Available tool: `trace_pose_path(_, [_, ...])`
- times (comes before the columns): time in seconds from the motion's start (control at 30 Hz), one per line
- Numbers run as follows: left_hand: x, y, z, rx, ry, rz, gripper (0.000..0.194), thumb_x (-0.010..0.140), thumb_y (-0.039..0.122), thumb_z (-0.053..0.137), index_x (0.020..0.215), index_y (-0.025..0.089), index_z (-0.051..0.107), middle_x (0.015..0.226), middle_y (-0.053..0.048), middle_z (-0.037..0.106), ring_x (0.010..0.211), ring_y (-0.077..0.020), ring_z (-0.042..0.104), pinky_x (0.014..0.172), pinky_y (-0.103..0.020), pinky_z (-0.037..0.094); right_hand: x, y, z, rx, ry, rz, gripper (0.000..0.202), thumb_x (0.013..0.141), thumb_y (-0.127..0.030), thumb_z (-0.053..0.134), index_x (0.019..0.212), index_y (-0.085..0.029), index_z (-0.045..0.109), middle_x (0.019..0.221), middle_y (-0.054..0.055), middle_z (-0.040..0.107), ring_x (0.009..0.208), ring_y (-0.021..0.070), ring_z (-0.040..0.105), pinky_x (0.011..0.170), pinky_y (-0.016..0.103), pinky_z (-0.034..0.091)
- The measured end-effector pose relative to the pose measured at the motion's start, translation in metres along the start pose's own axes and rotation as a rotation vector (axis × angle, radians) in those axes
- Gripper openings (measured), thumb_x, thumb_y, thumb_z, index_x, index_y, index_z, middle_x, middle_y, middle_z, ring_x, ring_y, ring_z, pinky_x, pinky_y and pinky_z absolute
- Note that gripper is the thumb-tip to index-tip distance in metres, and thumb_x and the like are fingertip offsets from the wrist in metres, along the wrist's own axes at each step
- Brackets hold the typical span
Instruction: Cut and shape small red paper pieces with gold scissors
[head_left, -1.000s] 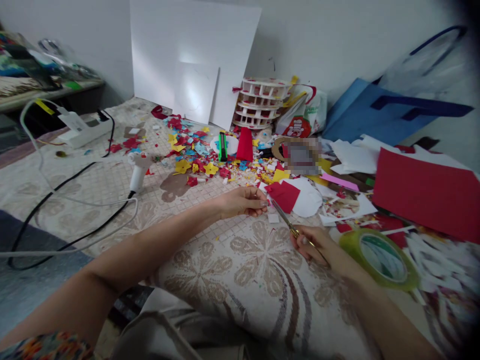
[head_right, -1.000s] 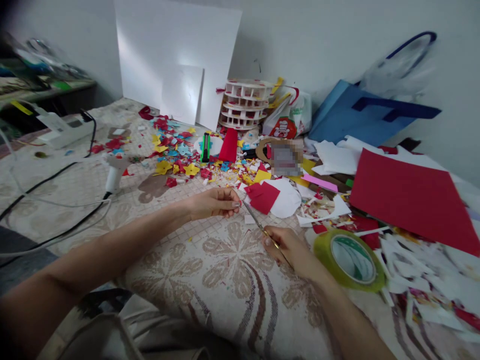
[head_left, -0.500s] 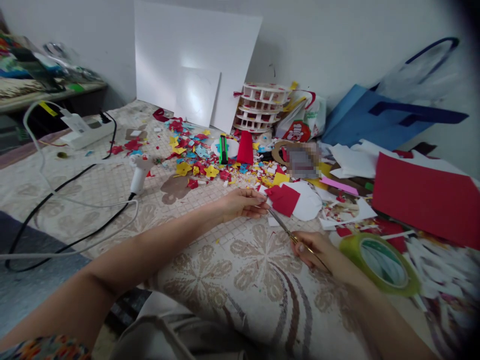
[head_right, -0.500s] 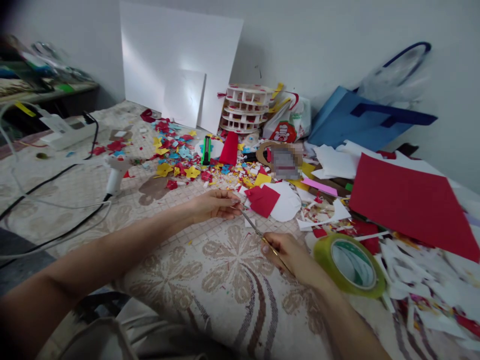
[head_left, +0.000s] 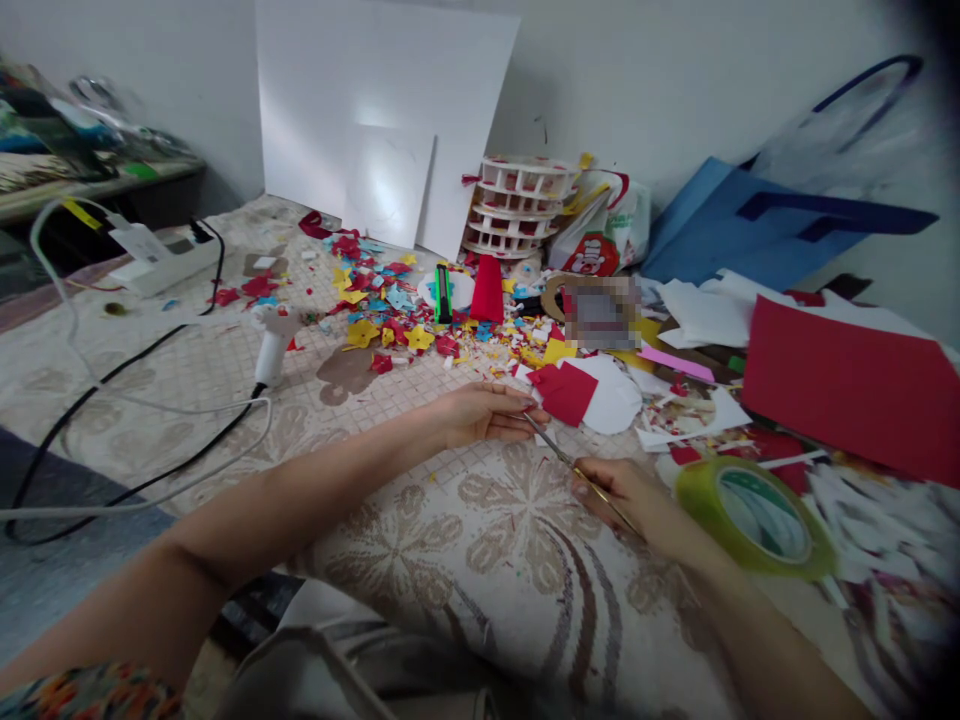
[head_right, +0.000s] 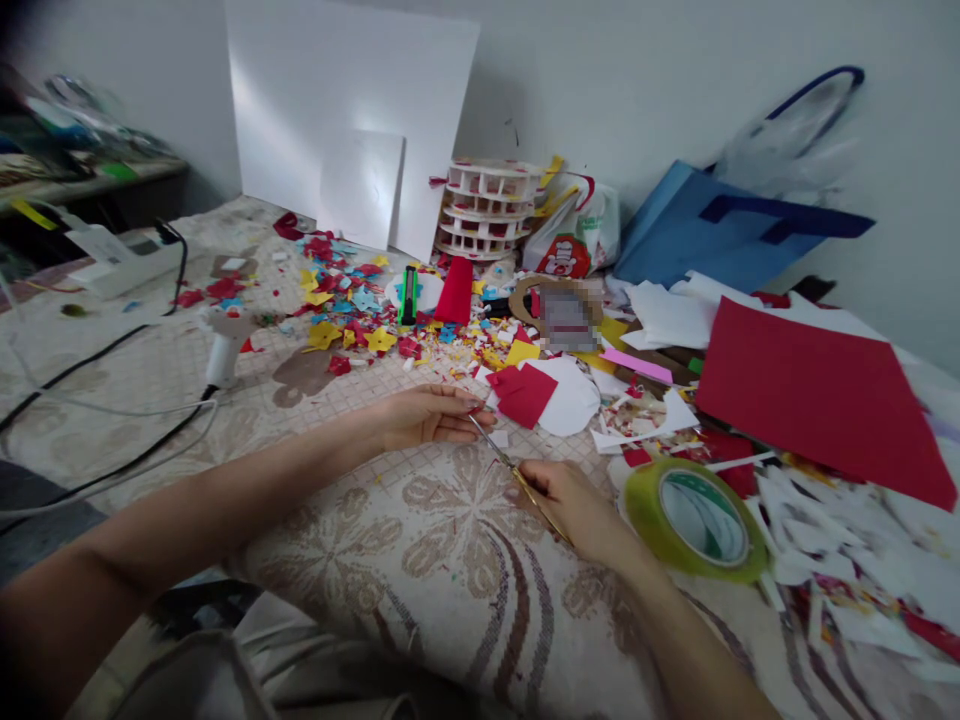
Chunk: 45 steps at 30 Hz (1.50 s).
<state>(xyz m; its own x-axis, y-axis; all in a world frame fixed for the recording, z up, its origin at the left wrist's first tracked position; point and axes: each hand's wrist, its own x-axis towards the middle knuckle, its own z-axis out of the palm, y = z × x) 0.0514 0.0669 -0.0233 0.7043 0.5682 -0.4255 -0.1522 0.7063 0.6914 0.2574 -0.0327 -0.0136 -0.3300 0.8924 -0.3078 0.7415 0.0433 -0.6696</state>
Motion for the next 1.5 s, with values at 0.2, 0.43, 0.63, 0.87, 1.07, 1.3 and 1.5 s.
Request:
trace_pose_path(0.2, [0.000, -0.001, 0.001, 0.005, 0.007, -0.010, 0.009, 0.076, 0.012, 0.060, 0.084, 0.010, 0.064, 0.085, -0.009, 0.071, 0.074, -0.0143, 0.067, 0.068, -0.022, 0.053, 0.000, -0.003, 0.001, -0.033, 0.013, 0.000, 0.039, 0.084, -0.049, 0.043, 0.058, -0.019, 0.040, 0.046, -0.004, 0.041, 0.044, 0.0097, 0.037, 0.043, 0.022, 0.024])
trace_pose_path(0.43, [0.003, -0.004, -0.001, 0.004, 0.003, -0.004, 0.009, 0.076, 0.012, 0.061, 0.085, 0.010, 0.064, 0.086, -0.010, 0.070, 0.076, -0.0150, 0.067, 0.072, -0.025, 0.052, 0.001, 0.000, 0.002, -0.072, 0.031, -0.025, 0.041, 0.084, -0.051, 0.041, 0.058, -0.019, 0.039, 0.048, -0.004, 0.039, 0.046, 0.0093, 0.034, 0.043, 0.021, 0.022])
trace_pose_path(0.63, [0.003, -0.003, 0.000, 0.008, 0.022, -0.011, 0.010, 0.075, 0.013, 0.062, 0.085, 0.010, 0.064, 0.086, -0.010, 0.071, 0.075, -0.0147, 0.067, 0.072, -0.025, 0.052, 0.002, 0.002, 0.003, -0.109, 0.063, -0.020, 0.042, 0.084, -0.052, 0.042, 0.057, -0.019, 0.040, 0.046, -0.004, 0.039, 0.045, 0.0097, 0.034, 0.044, 0.022, 0.021])
trace_pose_path(0.87, [0.003, -0.005, -0.001, 0.028, 0.016, 0.006, 0.007, 0.077, 0.013, 0.060, 0.082, 0.011, 0.064, 0.086, -0.010, 0.071, 0.076, -0.0150, 0.067, 0.071, -0.024, 0.052, 0.003, 0.011, 0.008, -0.178, 0.084, -0.010, 0.041, 0.082, -0.052, 0.045, 0.058, -0.019, 0.042, 0.049, -0.004, 0.044, 0.048, 0.0102, 0.036, 0.045, 0.022, 0.021])
trace_pose_path(1.07, [0.002, -0.005, 0.000, 0.035, 0.032, 0.034, 0.009, 0.074, 0.014, 0.064, 0.083, 0.010, 0.063, 0.085, -0.011, 0.070, 0.075, -0.0154, 0.067, 0.070, -0.024, 0.052, 0.003, 0.009, 0.008, -0.195, 0.088, -0.028, 0.043, 0.083, -0.053, 0.042, 0.057, -0.019, 0.042, 0.048, -0.003, 0.046, 0.048, 0.0111, 0.039, 0.045, 0.022, 0.021])
trace_pose_path(1.3, [-0.001, -0.004, 0.000, 0.097, 0.044, 0.106, 0.011, 0.075, 0.014, 0.064, 0.085, 0.010, 0.063, 0.086, -0.011, 0.070, 0.077, -0.0165, 0.068, 0.071, -0.025, 0.053, 0.002, 0.007, 0.006, -0.179, 0.079, -0.022, 0.042, 0.084, -0.052, 0.042, 0.058, -0.019, 0.043, 0.049, -0.003, 0.045, 0.048, 0.0112, 0.039, 0.045, 0.022, 0.021])
trace_pose_path(1.5, [-0.002, -0.003, 0.002, 0.098, 0.040, 0.094, 0.008, 0.076, 0.011, 0.060, 0.084, 0.009, 0.062, 0.085, -0.011, 0.070, 0.075, -0.0163, 0.068, 0.069, -0.025, 0.053, 0.000, 0.008, 0.005, -0.155, 0.044, -0.022, 0.039, 0.082, -0.050, 0.046, 0.060, -0.018, 0.043, 0.053, -0.003, 0.044, 0.052, 0.0109, 0.036, 0.047, 0.022, 0.022])
